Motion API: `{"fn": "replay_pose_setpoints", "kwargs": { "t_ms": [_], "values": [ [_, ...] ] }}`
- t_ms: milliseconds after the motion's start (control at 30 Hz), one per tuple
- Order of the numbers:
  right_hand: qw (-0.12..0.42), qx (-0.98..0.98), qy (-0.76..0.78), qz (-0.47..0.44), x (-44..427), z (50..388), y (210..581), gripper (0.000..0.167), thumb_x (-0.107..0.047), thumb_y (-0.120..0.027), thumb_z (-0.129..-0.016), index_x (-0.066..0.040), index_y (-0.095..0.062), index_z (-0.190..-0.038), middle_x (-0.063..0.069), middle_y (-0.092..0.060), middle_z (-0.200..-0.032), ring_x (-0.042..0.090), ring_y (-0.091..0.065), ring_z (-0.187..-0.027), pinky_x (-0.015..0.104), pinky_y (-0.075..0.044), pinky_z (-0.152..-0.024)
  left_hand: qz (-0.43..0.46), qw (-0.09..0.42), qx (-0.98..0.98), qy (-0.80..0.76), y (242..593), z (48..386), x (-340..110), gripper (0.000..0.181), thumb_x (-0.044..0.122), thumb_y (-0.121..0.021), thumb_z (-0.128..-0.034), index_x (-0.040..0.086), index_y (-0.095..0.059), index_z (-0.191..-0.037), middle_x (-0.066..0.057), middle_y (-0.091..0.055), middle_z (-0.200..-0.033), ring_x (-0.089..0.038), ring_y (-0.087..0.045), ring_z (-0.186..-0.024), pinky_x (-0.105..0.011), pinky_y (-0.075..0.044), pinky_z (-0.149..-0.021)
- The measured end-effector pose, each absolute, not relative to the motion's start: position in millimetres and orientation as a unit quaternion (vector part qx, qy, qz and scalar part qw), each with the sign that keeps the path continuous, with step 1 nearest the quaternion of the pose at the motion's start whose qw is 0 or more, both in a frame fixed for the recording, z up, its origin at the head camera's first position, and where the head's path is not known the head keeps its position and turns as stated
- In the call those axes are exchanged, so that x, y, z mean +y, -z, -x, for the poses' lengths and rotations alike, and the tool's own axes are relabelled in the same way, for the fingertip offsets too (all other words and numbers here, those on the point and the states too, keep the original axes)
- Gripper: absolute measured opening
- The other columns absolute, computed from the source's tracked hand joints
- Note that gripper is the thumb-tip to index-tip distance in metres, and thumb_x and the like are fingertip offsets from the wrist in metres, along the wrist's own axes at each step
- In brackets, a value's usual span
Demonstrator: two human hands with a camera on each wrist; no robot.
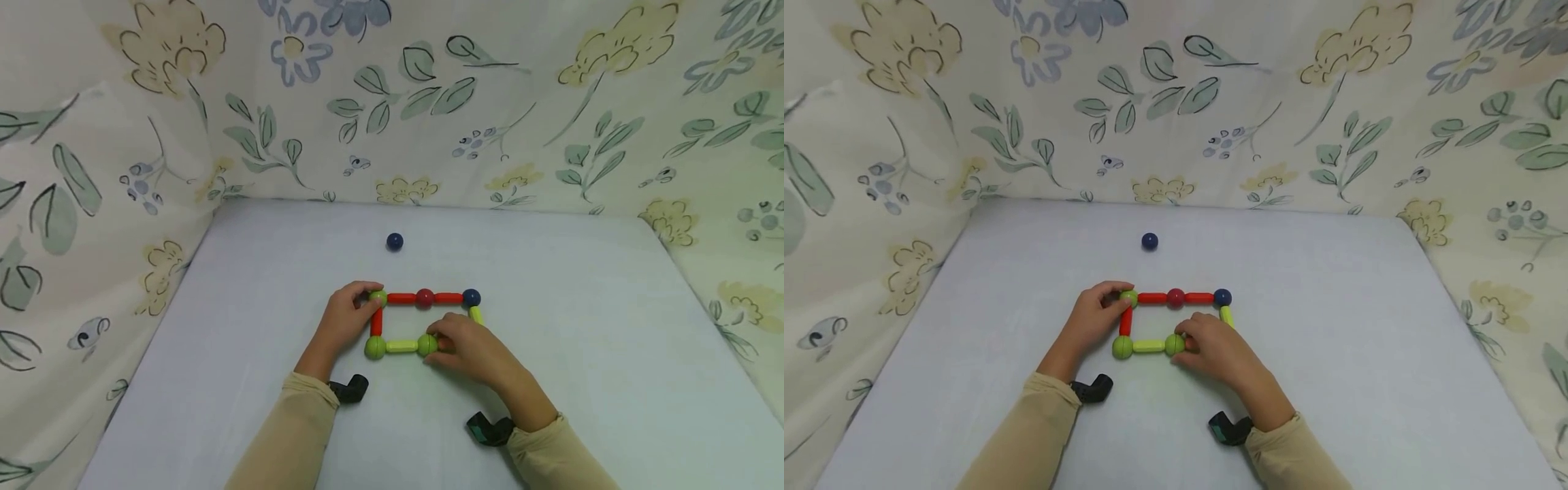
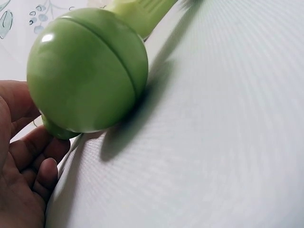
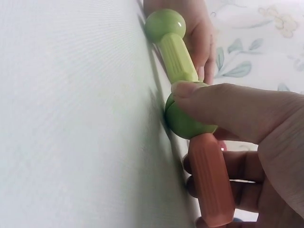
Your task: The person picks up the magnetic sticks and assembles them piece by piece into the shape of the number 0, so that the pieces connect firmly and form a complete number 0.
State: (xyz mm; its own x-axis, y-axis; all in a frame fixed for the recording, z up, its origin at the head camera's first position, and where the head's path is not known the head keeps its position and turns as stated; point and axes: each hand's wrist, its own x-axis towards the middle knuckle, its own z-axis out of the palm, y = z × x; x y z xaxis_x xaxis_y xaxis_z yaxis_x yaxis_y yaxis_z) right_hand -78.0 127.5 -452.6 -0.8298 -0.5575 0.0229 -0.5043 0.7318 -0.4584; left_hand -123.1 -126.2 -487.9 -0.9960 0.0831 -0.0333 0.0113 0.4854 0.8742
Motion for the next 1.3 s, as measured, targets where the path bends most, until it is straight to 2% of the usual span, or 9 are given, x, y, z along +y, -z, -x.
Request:
{"fn": "replay_pose_setpoints", "kwargs": {
  "t_ms": [333,567,800,1100,1300],
  "values": [
    [0.05,0.926,0.218,0.303,129.3,78.0,451.7,0.036,-0.032,-0.082,-0.079,-0.017,-0.07,-0.109,-0.009,-0.059,-0.091,0.006,-0.047,-0.081,0.023,-0.047,-0.071,-0.022,0.042,0.864,-0.501,486.7,124.1,-125.7,0.024,0.028,-0.067,-0.094,0.025,-0.069,-0.117,0.006,-0.063,-0.106,-0.019,-0.051,-0.09,-0.034,-0.047,-0.076],
    [0.072,0.932,0.227,0.272,129.6,80.4,449.1,0.039,-0.032,-0.084,-0.077,-0.013,-0.07,-0.108,-0.007,-0.06,-0.093,0.007,-0.05,-0.083,0.026,-0.05,-0.075,-0.022,0.035,0.861,-0.507,486.0,124.8,-125.9,0.023,0.028,-0.067,-0.094,0.025,-0.07,-0.117,0.006,-0.063,-0.105,-0.019,-0.052,-0.091,-0.034,-0.047,-0.077],
    [0.07,0.934,0.227,0.267,134.2,81.7,450.0,0.03,-0.033,-0.084,-0.077,-0.013,-0.073,-0.096,-0.008,-0.061,-0.089,0.006,-0.051,-0.08,0.025,-0.05,-0.074,-0.025,0.037,0.859,-0.509,487.2,124.8,-125.8,0.024,0.027,-0.067,-0.0938,0.025,-0.07,-0.117,0.007,-0.064,-0.106,-0.018,-0.053,-0.091,-0.033,-0.047,-0.077],
    [0.054,0.93,0.231,0.282,134.5,82.8,447.2,0.029,-0.032,-0.084,-0.078,-0.012,-0.073,-0.095,-0.008,-0.061,-0.085,0.005,-0.049,-0.076,0.021,-0.046,-0.068,-0.031,0.028,0.862,-0.504,486.4,126.3,-125.4,0.024,0.026,-0.067,-0.0938,0.024,-0.07,-0.117,0.006,-0.064,-0.106,-0.019,-0.052,-0.091,-0.034,-0.047,-0.077],
    [0.049,0.928,0.233,0.287,136.2,82.1,450.1,0.02,-0.022,-0.081,-0.081,-0.01,-0.073,-0.095,-0.005,-0.064,-0.087,0.006,-0.053,-0.078,0.023,-0.049,-0.071,-0.028,0.034,0.86,-0.508,488.9,125.0,-125.9,0.024,0.026,-0.067,-0.0938,0.025,-0.07,-0.117,0.007,-0.064,-0.106,-0.018,-0.053,-0.092,-0.034,-0.048,-0.078]
  ]
}}
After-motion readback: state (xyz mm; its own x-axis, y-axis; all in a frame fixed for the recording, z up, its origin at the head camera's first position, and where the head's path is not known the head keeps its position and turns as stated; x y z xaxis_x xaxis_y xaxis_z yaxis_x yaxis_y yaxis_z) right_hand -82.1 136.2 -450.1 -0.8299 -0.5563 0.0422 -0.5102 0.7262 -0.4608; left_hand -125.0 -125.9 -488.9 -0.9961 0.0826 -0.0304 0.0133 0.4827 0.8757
